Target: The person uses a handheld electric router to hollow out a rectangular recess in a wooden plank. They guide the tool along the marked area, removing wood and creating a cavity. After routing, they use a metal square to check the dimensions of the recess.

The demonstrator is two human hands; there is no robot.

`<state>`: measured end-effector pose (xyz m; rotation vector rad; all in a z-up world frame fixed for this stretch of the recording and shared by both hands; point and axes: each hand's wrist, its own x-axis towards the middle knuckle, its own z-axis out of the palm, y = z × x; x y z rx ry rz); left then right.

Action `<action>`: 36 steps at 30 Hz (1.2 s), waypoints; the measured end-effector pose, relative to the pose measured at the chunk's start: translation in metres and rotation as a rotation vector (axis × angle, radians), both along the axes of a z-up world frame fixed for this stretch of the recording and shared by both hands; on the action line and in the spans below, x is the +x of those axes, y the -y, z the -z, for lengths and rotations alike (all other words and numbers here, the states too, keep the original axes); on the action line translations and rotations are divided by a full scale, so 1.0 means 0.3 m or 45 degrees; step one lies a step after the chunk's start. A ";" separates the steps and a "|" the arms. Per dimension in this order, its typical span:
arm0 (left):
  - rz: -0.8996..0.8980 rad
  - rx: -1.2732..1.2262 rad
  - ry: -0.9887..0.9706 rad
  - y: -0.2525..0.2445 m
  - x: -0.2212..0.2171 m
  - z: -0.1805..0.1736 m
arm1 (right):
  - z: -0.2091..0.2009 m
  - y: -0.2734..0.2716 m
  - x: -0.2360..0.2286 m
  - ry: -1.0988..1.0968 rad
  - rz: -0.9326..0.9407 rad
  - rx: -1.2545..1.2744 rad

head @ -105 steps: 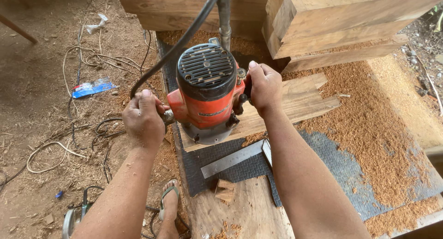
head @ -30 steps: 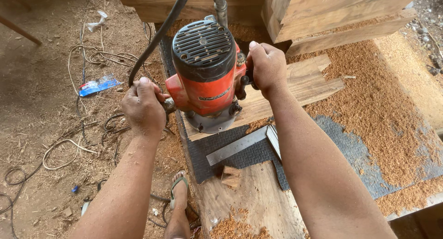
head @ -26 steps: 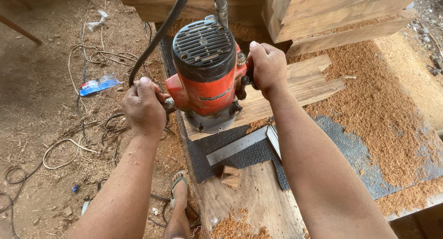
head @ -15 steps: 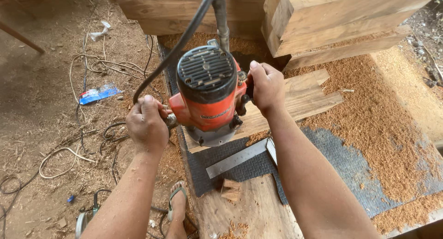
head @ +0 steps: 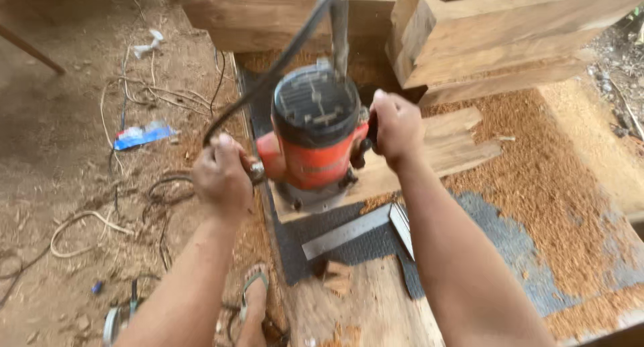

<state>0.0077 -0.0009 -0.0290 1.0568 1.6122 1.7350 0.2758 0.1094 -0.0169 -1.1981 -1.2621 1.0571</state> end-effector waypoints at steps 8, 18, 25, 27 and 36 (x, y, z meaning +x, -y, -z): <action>-0.017 -0.155 -0.107 0.052 0.010 -0.074 | -0.082 0.073 0.000 -0.098 -0.048 -0.130; 0.033 -0.114 0.015 0.041 0.004 -0.068 | -0.079 0.067 0.002 -0.067 -0.059 -0.108; 0.021 -0.107 -0.023 0.043 0.003 -0.055 | -0.066 0.065 0.003 -0.051 -0.039 -0.135; 0.018 -0.081 -0.026 0.047 0.004 -0.046 | -0.055 0.068 0.005 -0.048 -0.039 -0.140; 0.039 -0.100 0.002 0.048 -0.002 -0.042 | -0.047 0.060 0.006 0.015 -0.018 -0.127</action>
